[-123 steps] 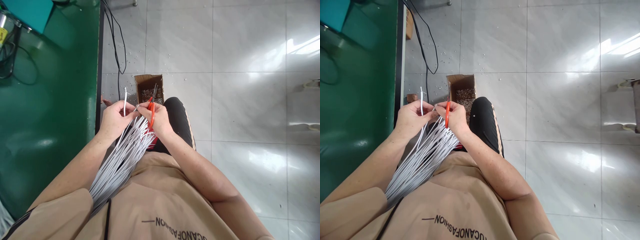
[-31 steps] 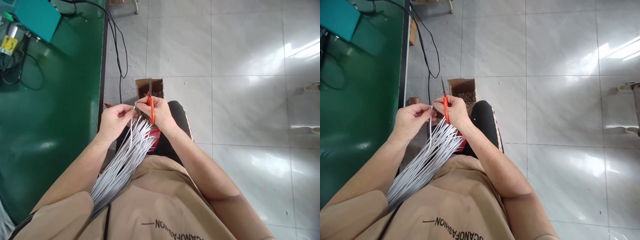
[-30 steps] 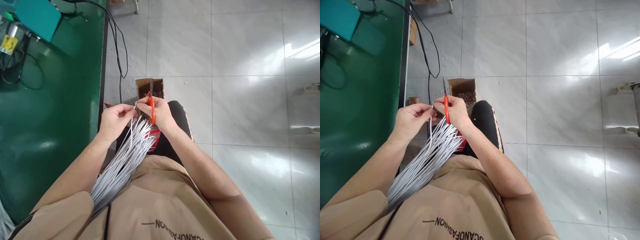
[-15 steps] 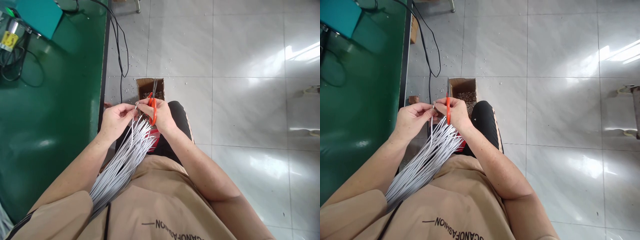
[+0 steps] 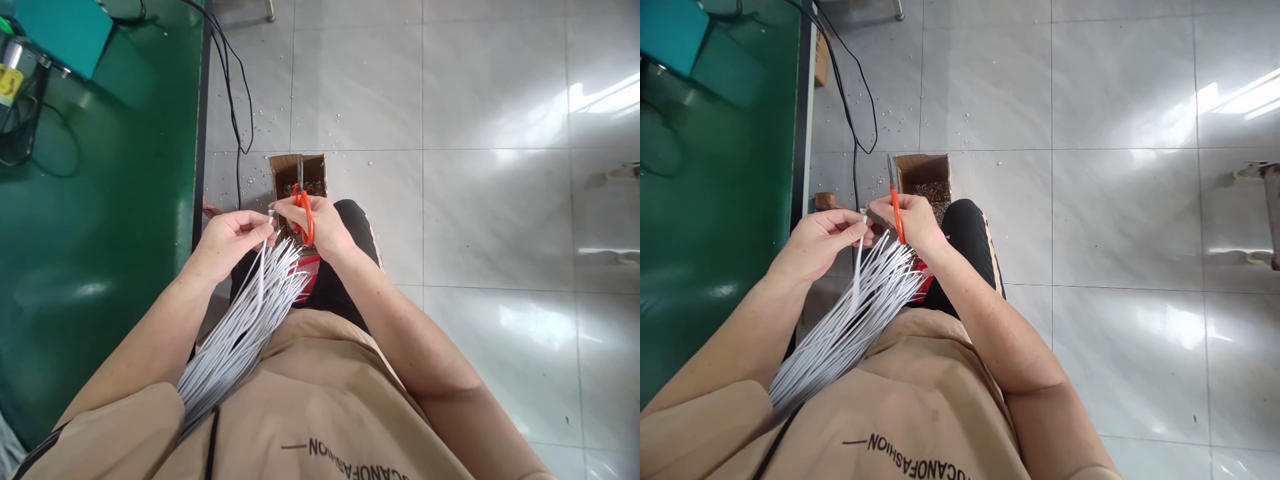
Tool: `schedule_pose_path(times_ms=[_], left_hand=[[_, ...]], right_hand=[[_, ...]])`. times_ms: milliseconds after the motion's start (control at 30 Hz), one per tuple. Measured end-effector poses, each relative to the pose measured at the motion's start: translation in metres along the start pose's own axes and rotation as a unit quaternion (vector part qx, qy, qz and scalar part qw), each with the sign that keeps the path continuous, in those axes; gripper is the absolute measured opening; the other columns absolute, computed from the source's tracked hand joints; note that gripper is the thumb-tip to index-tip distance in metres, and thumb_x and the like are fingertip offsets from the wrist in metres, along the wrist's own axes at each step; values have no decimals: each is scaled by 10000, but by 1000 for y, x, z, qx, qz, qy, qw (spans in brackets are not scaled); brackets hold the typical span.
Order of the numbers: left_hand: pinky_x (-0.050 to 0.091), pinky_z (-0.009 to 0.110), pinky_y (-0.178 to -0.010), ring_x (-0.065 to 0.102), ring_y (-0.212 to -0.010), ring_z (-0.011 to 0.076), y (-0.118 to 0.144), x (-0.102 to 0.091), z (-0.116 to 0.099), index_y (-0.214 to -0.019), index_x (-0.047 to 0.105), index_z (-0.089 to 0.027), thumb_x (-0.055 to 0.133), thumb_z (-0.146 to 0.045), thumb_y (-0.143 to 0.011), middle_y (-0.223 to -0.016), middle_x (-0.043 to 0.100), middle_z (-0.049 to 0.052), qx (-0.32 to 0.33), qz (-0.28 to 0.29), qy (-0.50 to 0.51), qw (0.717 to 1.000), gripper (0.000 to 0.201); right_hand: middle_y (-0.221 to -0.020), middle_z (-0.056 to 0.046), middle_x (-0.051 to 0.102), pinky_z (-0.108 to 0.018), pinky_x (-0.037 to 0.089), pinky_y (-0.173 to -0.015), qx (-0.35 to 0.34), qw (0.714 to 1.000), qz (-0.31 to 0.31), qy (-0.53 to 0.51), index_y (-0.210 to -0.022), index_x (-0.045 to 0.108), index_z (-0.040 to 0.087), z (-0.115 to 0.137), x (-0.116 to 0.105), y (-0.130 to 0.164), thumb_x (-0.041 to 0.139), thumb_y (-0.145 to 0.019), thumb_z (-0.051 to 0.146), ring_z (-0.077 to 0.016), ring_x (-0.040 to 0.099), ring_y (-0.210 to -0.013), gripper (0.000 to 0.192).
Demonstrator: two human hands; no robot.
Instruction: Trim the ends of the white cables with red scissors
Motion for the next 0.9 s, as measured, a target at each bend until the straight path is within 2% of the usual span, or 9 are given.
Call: schedule_pose_path(times_ms=[67, 133, 267, 367, 433, 533, 633, 767, 900], left_hand=[[528, 236, -654, 641, -662, 122, 0, -2, 0, -805, 697, -155, 790, -261, -694, -704, 688, 12, 1, -23, 17, 1000, 179], [526, 240, -639, 639, -656, 126, -1, -2, 0, -783, 693, -153, 809, -257, -664, -705, 687, 13, 3, -37, 24, 999, 196], [523, 242, -630, 632, -652, 126, -2, -1, -1, -808, 704, -152, 766, -278, -716, -706, 687, 23, 11, -33, 19, 999, 168], [506, 230, -614, 614, -634, 112, -3, 0, 2, -841, 707, -146, 708, -307, -779, -694, 675, 27, 5, -16, 14, 1000, 172], [510, 230, -632, 623, -661, 114, -4, -1, 4, -906, 705, -142, 708, -321, -782, -728, 679, 33, 1, -17, 6, 1000, 217], [547, 270, -736, 672, -861, 162, -7, -7, 6, -1151, 649, -163, 738, -295, -752, -971, 707, 74, 21, -44, -16, 999, 430], [554, 330, -874, 644, -1087, 214, -9, -12, 3, -1313, 546, -204, 734, -244, -754, -1255, 637, 118, 53, -77, -35, 995, 591], [498, 402, -1029, 608, -1181, 240, -1, -14, -15, -1356, 514, -155, 717, -202, -789, -1331, 598, 158, 87, -81, -49, 992, 604], [473, 457, -1066, 617, -1166, 251, 27, -20, -46, -1320, 555, -137, 723, -236, -792, -1286, 637, 151, 108, -74, -135, 982, 563]], right_hand=[[-550, 48, 456, -216, 340, -549, -14, 1000, -20, 1, -652, 632, 161, 4, -2, 3, 698, -764, 393, -66, 406, -555, 265], [-575, 44, 484, -217, 363, -574, -27, 999, -16, -6, -643, 615, 163, 6, 1, 6, 712, -749, 408, -68, 425, -572, 284], [-601, 48, 520, -221, 381, -585, -25, 999, -29, -5, -713, 653, 156, -3, 4, 6, 741, -694, 401, -72, 429, -573, 261], [-566, 54, 482, -231, 366, -569, -12, 995, -84, 44, -728, 659, 155, -13, -7, 1, 680, -733, 449, -78, 402, -551, 295], [-573, 43, 483, -242, 372, -588, -27, 983, -134, 125, -708, 650, 162, -14, -21, -2, 628, -771, 439, -92, 417, -569, 285], [-691, 6, 568, -257, 401, -659, -77, 945, -194, 251, -747, 662, 176, -6, -41, 0, 585, -798, 371, -124, 486, -660, 216], [-692, -2, 571, -262, 411, -673, -73, 931, -231, 275, -807, 680, 184, -2, -62, 8, 541, -824, 428, -136, 493, -662, 281], [-639, 11, 550, -258, 418, -684, -61, 934, -235, 262, -843, 690, 196, 2, -78, 27, 574, -799, 470, -136, 489, -650, 300], [-567, 18, 478, -256, 398, -617, -28, 932, -228, 280, -716, 655, 201, -4, -82, 44, 584, -792, 509, -129, 438, -596, 325]])
Point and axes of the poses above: each hand's wrist, its own y-axis away from the middle knuckle, its own x-axis out of the palm, z = x × y, the point moved 7 cm from there along -y, towards the middle knuckle
